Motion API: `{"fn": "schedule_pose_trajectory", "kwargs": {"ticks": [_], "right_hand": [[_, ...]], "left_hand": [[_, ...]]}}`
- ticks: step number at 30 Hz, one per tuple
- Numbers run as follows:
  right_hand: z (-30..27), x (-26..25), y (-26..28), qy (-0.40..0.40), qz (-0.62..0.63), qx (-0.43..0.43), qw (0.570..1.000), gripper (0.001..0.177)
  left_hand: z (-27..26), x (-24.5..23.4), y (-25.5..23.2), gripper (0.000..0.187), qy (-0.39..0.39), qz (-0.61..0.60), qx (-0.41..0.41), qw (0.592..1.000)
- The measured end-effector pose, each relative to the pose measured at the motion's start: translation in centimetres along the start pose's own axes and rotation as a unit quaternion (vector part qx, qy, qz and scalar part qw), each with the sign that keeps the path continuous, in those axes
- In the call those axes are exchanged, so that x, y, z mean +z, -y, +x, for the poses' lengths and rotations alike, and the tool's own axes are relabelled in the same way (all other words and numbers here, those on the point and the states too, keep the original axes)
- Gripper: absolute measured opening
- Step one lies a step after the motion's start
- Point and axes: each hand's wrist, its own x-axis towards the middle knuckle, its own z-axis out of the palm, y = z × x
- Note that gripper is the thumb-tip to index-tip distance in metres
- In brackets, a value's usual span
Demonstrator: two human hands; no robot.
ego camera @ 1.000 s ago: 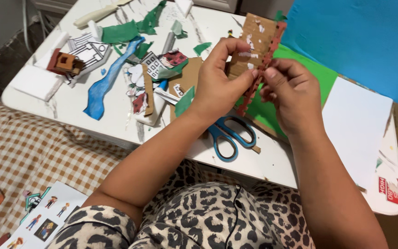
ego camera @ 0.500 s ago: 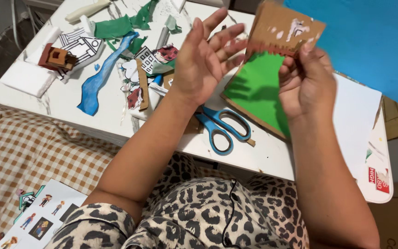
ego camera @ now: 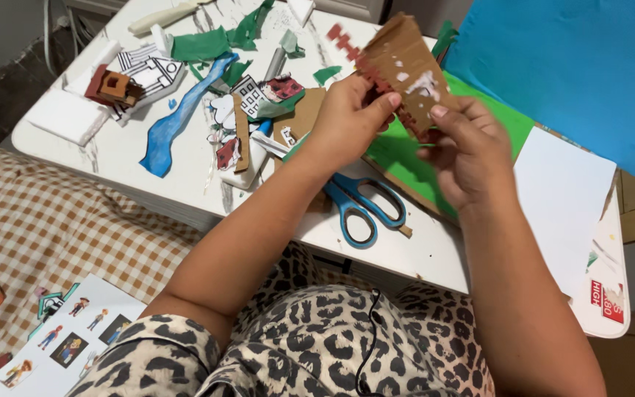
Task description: The person uses blue-handled scissors to cut a long strip of brown cardboard into smaller pieces. They trim the edges and occasionally adjust the strip while seated at a table with craft supplies.
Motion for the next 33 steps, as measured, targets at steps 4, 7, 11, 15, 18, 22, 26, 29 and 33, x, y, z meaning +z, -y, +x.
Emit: {"fn": "schedule_pose_trajectory", "kwargs": {"ticks": [4, 7, 11, 15, 18, 22, 26, 29, 33], "right_hand": [[-0.1, -0.8, 0.3, 0.032, -0.086, -0.052, 0.994, 0.028], [-0.3, -0.6, 0.3, 0.04, -0.082, -0.059, 0.994, 0.024], [-0.8, 0.3, 0.5, 0.076, -0.073, -0.065, 0.992, 0.033], [-0.9, 0.5, 0.6, 0.051, -0.073, -0.2, 0.976, 0.045], [-0.8, -0.4, 0.5, 0.036, -0.072, -0.283, 0.956, 0.041], [0.3, -1.3, -0.1, 0.026, -0.005, -0.286, 0.958, 0.019], [0.3, -1.7, -0.5, -0.025, -0.043, -0.286, 0.957, 0.014], [0.3, -1.6, -0.5, -0.04, -0.061, -0.28, 0.957, 0.014], [0.5, -1.5, -0.6, -0.047, -0.024, -0.274, 0.96, 0.014]], "left_hand": [[-0.6, -0.2, -1.6, 0.035, 0.041, 0.056, 0.013, 0.998], [-0.8, 0.0, -2.3, 0.052, 0.012, 0.01, 0.049, 0.999], [-0.9, 0.2, -2.4, 0.05, 0.011, -0.096, 0.123, 0.988], [-1.4, 0.1, -2.5, 0.031, 0.087, -0.062, 0.144, 0.984], [-2.1, 0.5, -2.8, 0.029, 0.114, -0.011, 0.111, 0.987], [-2.8, 1.1, -3.3, 0.028, 0.162, 0.003, 0.079, 0.984], [-3.0, 1.4, -3.7, 0.029, 0.165, 0.042, 0.084, 0.982], [-3.0, 1.4, -4.0, 0.03, 0.169, 0.072, 0.092, 0.979], [-3.3, 1.5, -4.3, 0.042, 0.135, 0.101, 0.131, 0.977]]}}
